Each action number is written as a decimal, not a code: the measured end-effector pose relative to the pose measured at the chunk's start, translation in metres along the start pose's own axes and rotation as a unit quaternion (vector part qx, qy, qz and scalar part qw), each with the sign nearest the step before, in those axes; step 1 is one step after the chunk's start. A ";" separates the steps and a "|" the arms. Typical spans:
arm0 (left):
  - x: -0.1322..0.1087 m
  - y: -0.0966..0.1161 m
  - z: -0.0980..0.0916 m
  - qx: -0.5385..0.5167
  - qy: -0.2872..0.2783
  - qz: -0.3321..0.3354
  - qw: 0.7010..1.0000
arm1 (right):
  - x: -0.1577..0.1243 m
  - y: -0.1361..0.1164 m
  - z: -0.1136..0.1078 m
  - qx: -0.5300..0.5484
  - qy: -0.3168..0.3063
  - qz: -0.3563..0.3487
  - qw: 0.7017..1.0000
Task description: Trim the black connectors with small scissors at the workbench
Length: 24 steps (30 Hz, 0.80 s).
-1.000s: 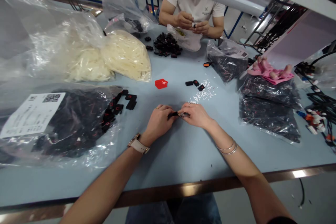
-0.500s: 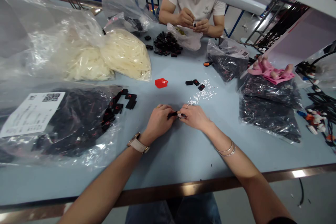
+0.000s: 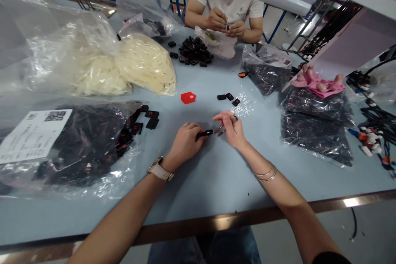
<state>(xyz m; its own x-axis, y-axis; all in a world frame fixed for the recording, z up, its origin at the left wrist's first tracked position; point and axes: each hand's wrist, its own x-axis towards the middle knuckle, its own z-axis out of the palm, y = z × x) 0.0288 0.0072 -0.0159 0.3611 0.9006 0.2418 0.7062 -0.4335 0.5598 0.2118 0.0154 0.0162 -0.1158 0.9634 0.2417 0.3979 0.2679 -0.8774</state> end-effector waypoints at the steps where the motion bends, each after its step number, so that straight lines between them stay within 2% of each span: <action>1: 0.000 0.000 0.000 0.001 0.001 0.001 1.000 | -0.001 0.000 0.001 -0.015 0.003 0.007 1.000; 6: 0.001 0.002 0.000 0.013 -0.005 -0.004 1.000 | -0.006 0.001 0.007 -0.048 -0.015 0.044 0.998; 24: 0.001 0.003 0.000 0.007 -0.007 -0.007 1.000 | -0.011 -0.001 0.014 -0.102 -0.011 -0.021 0.994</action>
<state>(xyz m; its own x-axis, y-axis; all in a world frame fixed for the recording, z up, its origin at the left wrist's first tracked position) 0.0311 0.0069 -0.0139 0.3603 0.9060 0.2222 0.7198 -0.4215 0.5516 0.2001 0.0046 0.0088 -0.1555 0.9517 0.2649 0.5692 0.3055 -0.7633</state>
